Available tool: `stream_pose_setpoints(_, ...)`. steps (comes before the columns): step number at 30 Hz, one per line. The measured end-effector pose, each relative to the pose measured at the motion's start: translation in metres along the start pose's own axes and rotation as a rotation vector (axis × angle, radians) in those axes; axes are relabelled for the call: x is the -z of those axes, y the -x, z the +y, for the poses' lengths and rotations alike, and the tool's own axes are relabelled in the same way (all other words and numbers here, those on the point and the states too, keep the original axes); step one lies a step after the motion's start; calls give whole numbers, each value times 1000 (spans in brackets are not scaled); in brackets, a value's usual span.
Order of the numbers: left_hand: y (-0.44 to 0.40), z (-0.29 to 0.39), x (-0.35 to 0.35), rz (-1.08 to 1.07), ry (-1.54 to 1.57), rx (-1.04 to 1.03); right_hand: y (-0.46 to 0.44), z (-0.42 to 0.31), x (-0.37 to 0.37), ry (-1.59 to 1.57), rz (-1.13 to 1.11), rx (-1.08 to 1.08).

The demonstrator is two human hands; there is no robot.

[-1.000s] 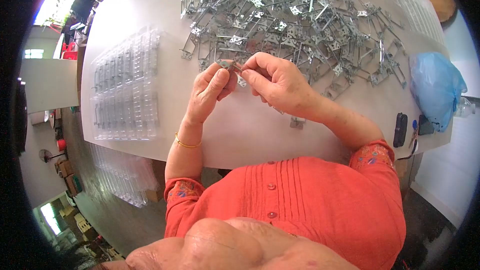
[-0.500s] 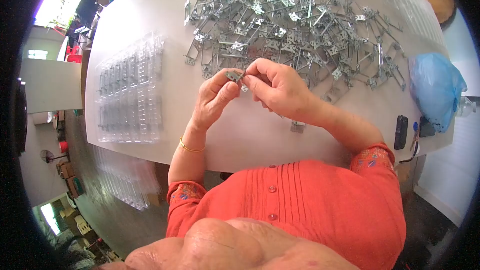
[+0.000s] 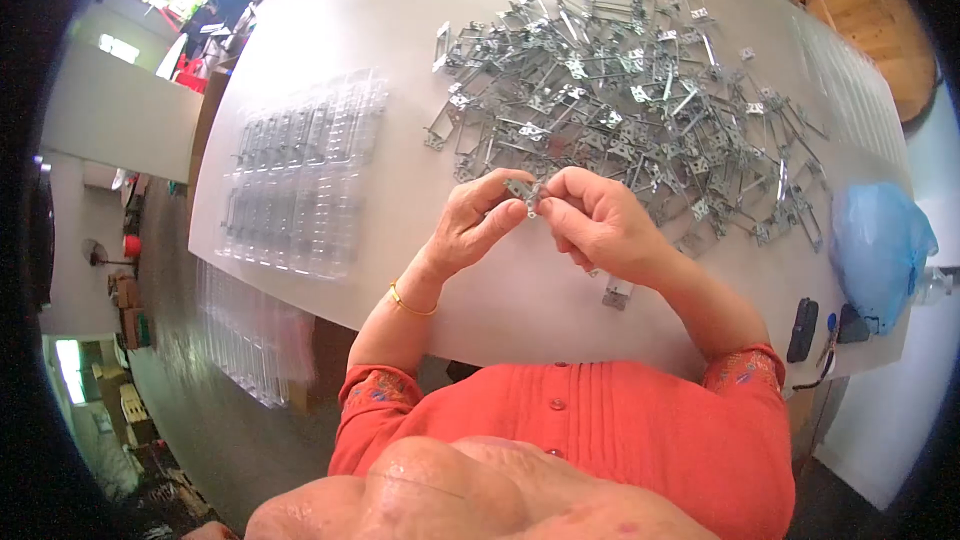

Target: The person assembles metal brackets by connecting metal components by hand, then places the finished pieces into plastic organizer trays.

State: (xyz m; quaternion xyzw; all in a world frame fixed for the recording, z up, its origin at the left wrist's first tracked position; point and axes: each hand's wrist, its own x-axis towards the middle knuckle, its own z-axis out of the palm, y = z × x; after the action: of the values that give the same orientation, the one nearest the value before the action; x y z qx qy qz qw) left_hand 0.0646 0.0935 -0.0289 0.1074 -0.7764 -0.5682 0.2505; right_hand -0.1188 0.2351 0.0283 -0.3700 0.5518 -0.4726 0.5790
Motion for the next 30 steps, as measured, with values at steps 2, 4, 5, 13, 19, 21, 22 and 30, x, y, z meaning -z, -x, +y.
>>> stream_pose_setpoints(2, -1, -3, 1, 0, 8, 11, 1, -2, 6, 82, -6, -18)
stream_pose_setpoints(4, 0, -5, 3, 11, -4, 15, 2, -5, 10, 201, 64, 17)
stream_pose_setpoints(5, 0, -5, 4, 7, -2, 29, 4, -11, 10, 213, 115, 43)
stream_pose_setpoints(13, -3, -6, -6, -10, -89, -157, -1, 2, 10, 150, 130, 236)
stream_pose_setpoints(19, -3, -3, -3, 1, -221, -245, -5, 13, 4, 190, 149, 242)
stream_pose_setpoints(21, -3, -8, -3, 17, -282, -267, -6, 16, 1, 192, 168, 252)
stream_pose_setpoints(22, -3, -9, -3, 22, -311, -280, -7, 18, 0, 194, 182, 257)
stream_pose_setpoints(30, -8, 2, -3, 326, -451, -426, -10, 25, -1, 435, 353, 529)
